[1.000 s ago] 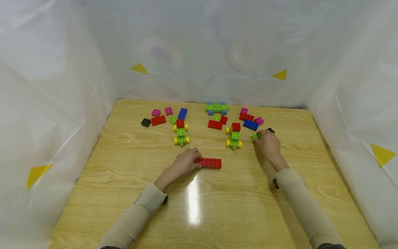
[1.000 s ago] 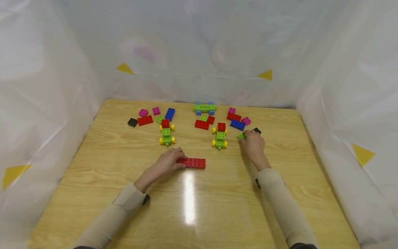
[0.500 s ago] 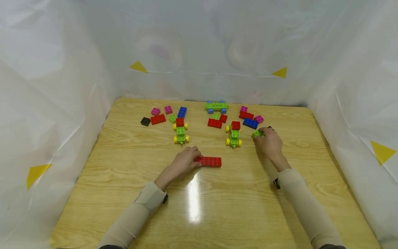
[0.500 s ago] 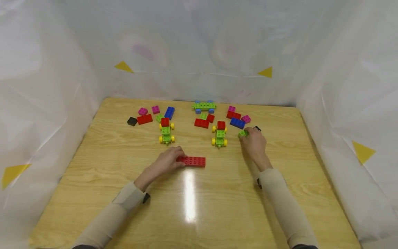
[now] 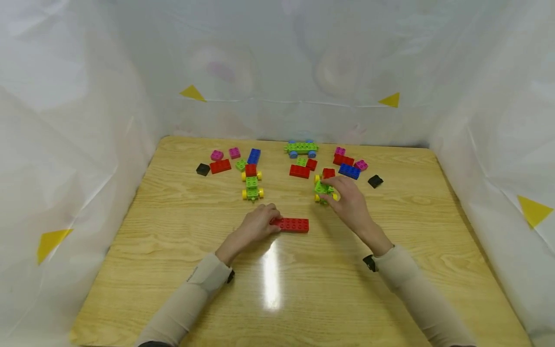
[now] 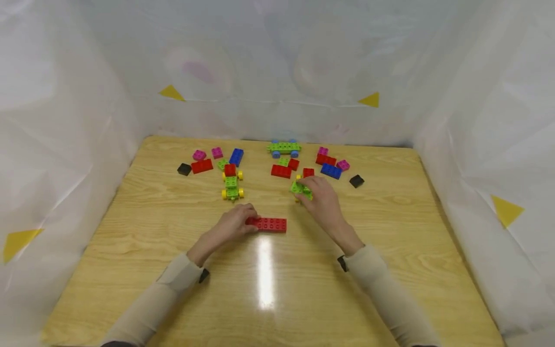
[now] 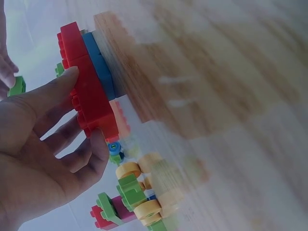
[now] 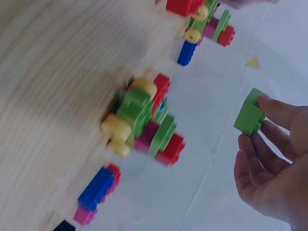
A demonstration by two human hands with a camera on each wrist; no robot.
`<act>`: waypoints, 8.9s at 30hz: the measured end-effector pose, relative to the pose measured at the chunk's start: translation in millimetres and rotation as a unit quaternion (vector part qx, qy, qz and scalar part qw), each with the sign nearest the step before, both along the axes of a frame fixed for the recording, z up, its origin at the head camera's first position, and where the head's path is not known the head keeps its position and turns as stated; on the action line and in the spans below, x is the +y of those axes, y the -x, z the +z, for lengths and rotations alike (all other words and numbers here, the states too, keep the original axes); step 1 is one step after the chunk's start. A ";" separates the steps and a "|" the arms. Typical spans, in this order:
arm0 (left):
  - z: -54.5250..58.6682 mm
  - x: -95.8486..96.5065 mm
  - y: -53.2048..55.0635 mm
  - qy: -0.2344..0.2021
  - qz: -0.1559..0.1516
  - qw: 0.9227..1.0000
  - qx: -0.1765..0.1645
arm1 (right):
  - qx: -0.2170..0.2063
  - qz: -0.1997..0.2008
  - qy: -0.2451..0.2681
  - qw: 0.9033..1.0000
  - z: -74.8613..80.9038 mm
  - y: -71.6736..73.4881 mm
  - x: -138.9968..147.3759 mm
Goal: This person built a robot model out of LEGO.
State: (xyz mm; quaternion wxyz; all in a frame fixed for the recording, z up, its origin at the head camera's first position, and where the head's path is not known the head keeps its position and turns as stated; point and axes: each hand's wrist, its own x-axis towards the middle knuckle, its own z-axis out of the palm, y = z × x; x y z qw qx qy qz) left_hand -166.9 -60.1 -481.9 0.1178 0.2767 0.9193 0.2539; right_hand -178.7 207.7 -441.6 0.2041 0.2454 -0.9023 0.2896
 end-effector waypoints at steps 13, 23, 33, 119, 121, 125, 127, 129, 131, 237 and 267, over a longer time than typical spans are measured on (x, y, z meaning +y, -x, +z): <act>-0.8 0.6 1.3 0.004 0.007 1.000 0.000 | -0.052 0.127 -0.019 0.990 -23.2 -27.3 -45.1; -4.3 0.1 1.8 0.004 0.005 1.000 0.013 | -0.085 0.130 -0.080 0.985 -26.7 -31.8 -55.9; -3.2 -1.5 1.1 -0.003 -0.002 1.000 0.018 | -0.081 0.132 -0.101 0.983 -35.7 -29.1 -55.7; -5.9 -2.5 0.0 0.008 -0.003 1.000 -0.002 | -0.262 -0.215 -0.085 0.937 -32.8 49.2 132.2; -6.0 -2.1 0.0 0.008 -0.003 1.000 -0.003 | -0.287 -0.214 -0.100 0.928 -37.0 53.8 136.0; -5.0 -1.3 0.0 0.004 -0.002 1.000 -0.004 | -0.287 -0.216 -0.108 0.927 -43.8 61.2 138.1; -4.1 -1.0 -0.1 0.005 -0.003 1.000 0.001 | -0.271 -0.222 -0.101 0.931 -46.8 62.7 136.8; -3.7 -1.1 0.2 0.007 -0.006 1.000 0.008 | -0.254 -0.223 -0.092 0.937 -49.8 63.1 135.3; -3.8 0.1 -0.1 0.010 -0.011 1.000 0.014 | -0.244 -0.224 -0.083 0.940 -53.9 60.9 135.0; -1.2 16.2 4.9 -0.023 -0.022 0.996 0.079 | -0.077 0.120 -0.099 0.985 -36.6 -23.2 -40.0; 8.4 -103.5 51.9 -0.069 0.156 0.983 0.066 | -0.095 0.114 -0.151 0.977 -40.9 -29.3 -55.4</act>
